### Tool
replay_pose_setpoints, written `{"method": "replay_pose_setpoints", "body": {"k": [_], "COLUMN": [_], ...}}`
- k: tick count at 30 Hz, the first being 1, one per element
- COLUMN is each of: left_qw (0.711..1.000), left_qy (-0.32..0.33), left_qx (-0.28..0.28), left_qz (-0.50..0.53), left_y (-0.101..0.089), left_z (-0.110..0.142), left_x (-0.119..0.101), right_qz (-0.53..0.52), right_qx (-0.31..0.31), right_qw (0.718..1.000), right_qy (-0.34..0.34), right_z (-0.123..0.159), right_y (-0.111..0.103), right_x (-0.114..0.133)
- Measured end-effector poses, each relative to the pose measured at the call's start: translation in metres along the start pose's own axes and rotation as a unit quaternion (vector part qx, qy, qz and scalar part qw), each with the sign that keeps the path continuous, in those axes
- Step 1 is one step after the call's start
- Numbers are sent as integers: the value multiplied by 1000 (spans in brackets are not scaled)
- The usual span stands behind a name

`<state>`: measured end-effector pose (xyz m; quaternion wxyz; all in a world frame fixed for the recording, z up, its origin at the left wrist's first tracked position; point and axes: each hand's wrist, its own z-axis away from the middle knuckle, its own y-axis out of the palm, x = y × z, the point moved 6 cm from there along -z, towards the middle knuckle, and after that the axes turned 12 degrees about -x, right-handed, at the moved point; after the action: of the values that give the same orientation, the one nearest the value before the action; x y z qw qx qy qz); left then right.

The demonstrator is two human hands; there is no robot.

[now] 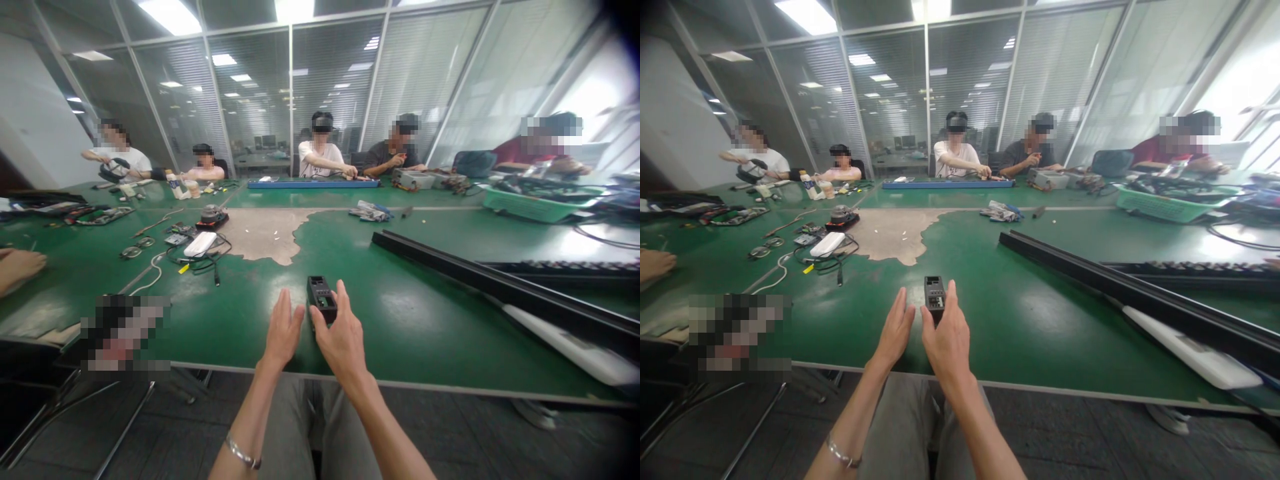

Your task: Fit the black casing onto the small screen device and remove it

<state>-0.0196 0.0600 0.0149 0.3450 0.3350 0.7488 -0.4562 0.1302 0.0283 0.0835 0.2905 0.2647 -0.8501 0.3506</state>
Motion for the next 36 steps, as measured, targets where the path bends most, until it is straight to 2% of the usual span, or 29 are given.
{"method": "replay_pose_setpoints", "body": {"k": [8,20,27,36], "left_qw": [1000,998,995,997], "left_qy": [4,37,65,51], "left_qx": [-3,4,13,6], "left_qz": [-6,-43,-78,-64], "left_y": [3,3,5,5], "left_z": [-1,0,1,1], "left_x": [5,1,0,2], "right_qz": [38,51,60,40], "right_qx": [24,25,-1,-8], "right_qw": [999,998,997,999], "right_qy": [-18,-27,-41,-35], "right_z": [4,19,33,30], "right_y": [17,21,24,23], "right_x": [-6,-18,-27,-29]}}
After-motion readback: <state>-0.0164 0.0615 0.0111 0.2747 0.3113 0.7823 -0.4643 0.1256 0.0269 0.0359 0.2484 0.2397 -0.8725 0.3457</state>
